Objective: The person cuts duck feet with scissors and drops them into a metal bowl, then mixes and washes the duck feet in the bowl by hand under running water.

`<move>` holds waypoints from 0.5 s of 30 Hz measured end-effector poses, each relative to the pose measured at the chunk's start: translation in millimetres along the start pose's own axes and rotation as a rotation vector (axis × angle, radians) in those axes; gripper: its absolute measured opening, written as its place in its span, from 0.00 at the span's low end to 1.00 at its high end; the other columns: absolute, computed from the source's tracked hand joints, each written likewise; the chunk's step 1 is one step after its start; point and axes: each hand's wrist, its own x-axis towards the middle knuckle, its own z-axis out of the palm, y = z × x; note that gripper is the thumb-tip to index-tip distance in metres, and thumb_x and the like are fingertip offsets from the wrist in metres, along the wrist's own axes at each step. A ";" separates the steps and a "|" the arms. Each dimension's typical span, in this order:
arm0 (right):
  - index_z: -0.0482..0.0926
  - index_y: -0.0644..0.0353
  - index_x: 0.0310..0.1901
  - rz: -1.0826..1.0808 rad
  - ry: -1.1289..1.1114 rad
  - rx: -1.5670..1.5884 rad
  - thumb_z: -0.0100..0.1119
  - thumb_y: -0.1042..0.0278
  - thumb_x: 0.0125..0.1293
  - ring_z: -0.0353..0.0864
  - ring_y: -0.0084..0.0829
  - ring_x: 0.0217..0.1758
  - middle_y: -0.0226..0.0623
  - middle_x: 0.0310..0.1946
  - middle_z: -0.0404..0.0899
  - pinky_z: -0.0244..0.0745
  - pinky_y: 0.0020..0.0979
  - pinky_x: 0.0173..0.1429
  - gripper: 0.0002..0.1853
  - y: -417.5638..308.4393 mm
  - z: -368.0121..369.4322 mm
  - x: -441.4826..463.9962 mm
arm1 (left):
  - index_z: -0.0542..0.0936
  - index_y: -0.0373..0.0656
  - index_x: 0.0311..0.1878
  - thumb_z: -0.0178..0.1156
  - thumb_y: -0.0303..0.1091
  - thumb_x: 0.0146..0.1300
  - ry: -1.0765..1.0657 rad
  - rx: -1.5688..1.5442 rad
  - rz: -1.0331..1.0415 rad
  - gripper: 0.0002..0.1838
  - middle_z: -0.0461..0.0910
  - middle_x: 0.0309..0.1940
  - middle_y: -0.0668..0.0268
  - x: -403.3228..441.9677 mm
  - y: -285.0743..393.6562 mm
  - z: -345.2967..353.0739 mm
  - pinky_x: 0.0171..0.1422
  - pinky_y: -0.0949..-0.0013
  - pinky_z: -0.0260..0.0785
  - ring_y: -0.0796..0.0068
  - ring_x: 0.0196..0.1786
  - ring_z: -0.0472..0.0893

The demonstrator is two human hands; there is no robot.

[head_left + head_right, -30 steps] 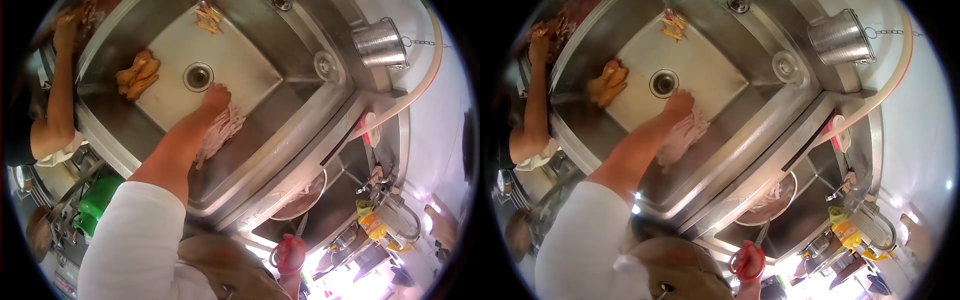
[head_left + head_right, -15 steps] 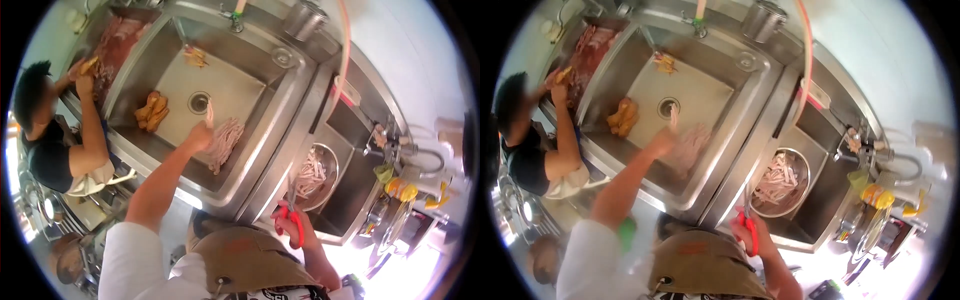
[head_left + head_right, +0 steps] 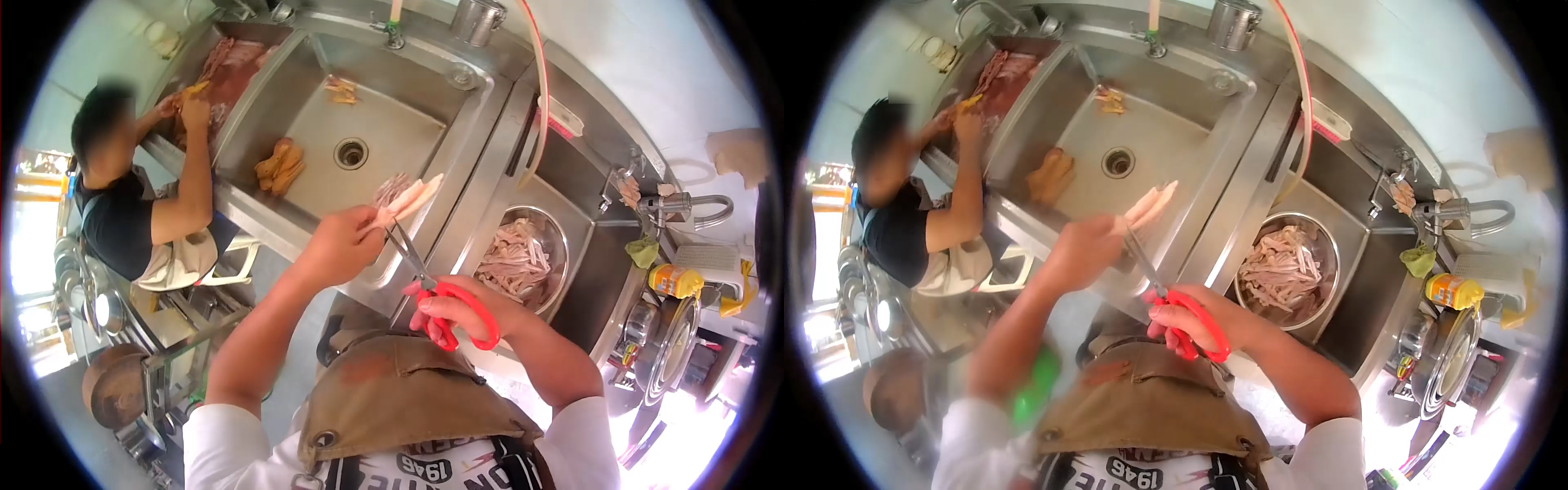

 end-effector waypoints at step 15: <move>0.69 0.73 0.61 0.127 -0.002 -0.059 0.50 0.59 0.70 0.79 0.27 0.29 0.46 0.38 0.82 0.76 0.28 0.35 0.26 -23.1 26.2 -4.1 | 0.80 0.36 0.36 0.60 0.40 0.65 -0.047 0.320 0.168 0.14 0.76 0.27 0.44 -28.9 -16.0 -21.9 0.36 0.53 0.68 0.39 0.32 0.73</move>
